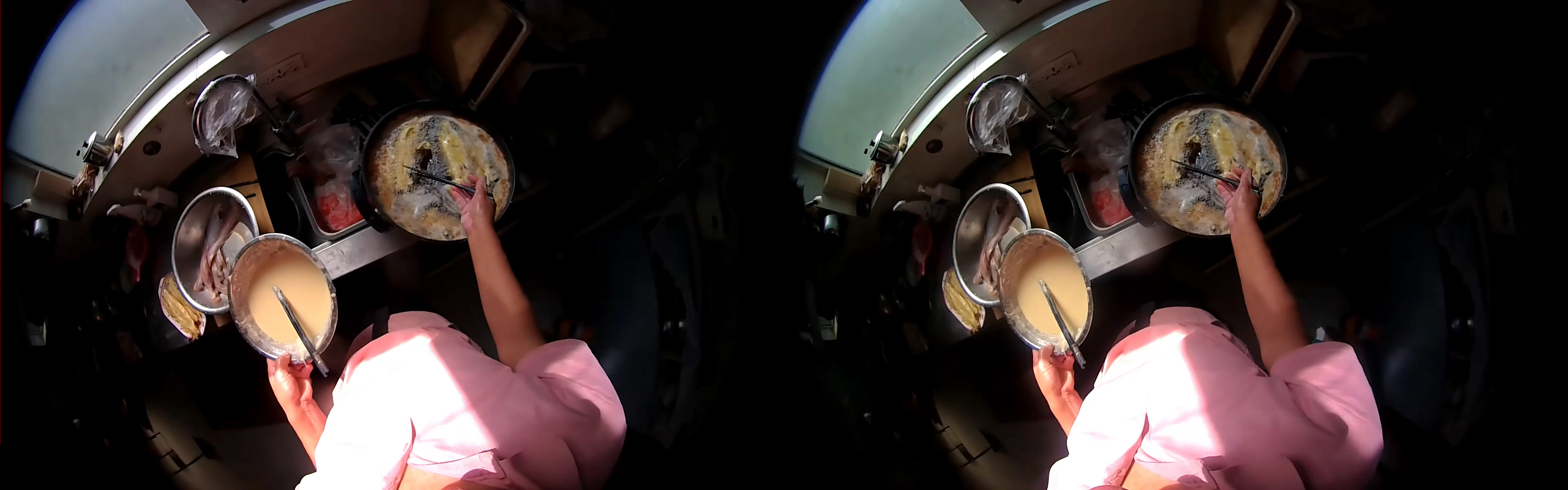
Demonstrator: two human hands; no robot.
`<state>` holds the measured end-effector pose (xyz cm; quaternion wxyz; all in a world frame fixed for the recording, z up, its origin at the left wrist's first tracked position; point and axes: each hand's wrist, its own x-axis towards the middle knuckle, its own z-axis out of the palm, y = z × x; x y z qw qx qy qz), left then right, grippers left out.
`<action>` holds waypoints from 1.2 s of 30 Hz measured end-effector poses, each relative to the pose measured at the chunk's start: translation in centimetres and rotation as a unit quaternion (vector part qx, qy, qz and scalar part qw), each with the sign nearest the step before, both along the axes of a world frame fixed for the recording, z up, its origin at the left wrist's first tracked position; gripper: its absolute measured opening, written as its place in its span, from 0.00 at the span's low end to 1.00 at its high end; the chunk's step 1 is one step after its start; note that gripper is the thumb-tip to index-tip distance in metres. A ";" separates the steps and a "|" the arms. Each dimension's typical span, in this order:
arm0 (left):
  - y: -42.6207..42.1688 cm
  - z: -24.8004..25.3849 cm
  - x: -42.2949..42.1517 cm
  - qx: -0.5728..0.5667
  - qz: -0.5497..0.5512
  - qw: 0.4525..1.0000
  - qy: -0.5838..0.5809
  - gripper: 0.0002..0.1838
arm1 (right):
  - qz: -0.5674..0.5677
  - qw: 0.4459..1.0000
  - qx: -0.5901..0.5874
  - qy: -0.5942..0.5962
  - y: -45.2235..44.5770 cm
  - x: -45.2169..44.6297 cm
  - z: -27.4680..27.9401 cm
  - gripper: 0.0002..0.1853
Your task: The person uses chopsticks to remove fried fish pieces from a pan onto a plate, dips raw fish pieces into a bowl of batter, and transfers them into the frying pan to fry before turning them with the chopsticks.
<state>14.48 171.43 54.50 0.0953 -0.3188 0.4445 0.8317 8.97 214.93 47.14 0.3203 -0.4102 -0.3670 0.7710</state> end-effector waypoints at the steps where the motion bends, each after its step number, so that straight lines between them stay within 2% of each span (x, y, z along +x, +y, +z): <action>1: 0.1 0.2 0.0 -0.001 -0.003 1.000 0.001 0.15 | -0.017 0.999 -0.021 0.026 -0.1 -0.7 -0.4 0.19; 7: 0.2 1.1 -0.2 -0.018 -0.018 1.000 -0.005 0.15 | -0.050 0.996 -0.064 0.035 -0.9 -4.5 -1.5 0.21; 9: 0.0 0.9 -0.1 -0.018 -0.028 0.999 -0.005 0.14 | -0.109 0.986 -0.115 0.055 -0.6 -5.2 -1.6 0.21; 12: -0.2 0.5 0.0 -0.012 -0.029 1.000 -0.002 0.14 | -0.129 0.978 -0.153 0.059 0.5 -6.1 -1.5 0.21; 15: -0.5 0.6 -0.1 -0.020 -0.036 0.999 0.001 0.14 | -0.162 0.973 -0.132 0.102 0.8 -7.4 -0.8 0.22; 19: -1.1 0.4 0.0 -0.028 -0.055 0.998 0.008 0.14 | -0.159 0.979 -0.093 0.091 1.8 -8.0 -1.3 0.23; 25: -1.8 0.2 0.1 -0.029 -0.059 0.998 0.009 0.14 | -0.175 0.967 -0.148 0.107 1.6 -9.1 -3.2 0.23; 28: -2.0 -0.3 0.0 -0.026 -0.057 0.998 0.001 0.14 | -0.173 0.971 -0.137 0.094 0.5 -9.6 -1.1 0.24; 36: -1.8 0.1 -0.3 -0.009 -0.065 0.998 0.014 0.17 | -0.216 0.964 -0.115 0.107 1.8 -9.3 -0.5 0.25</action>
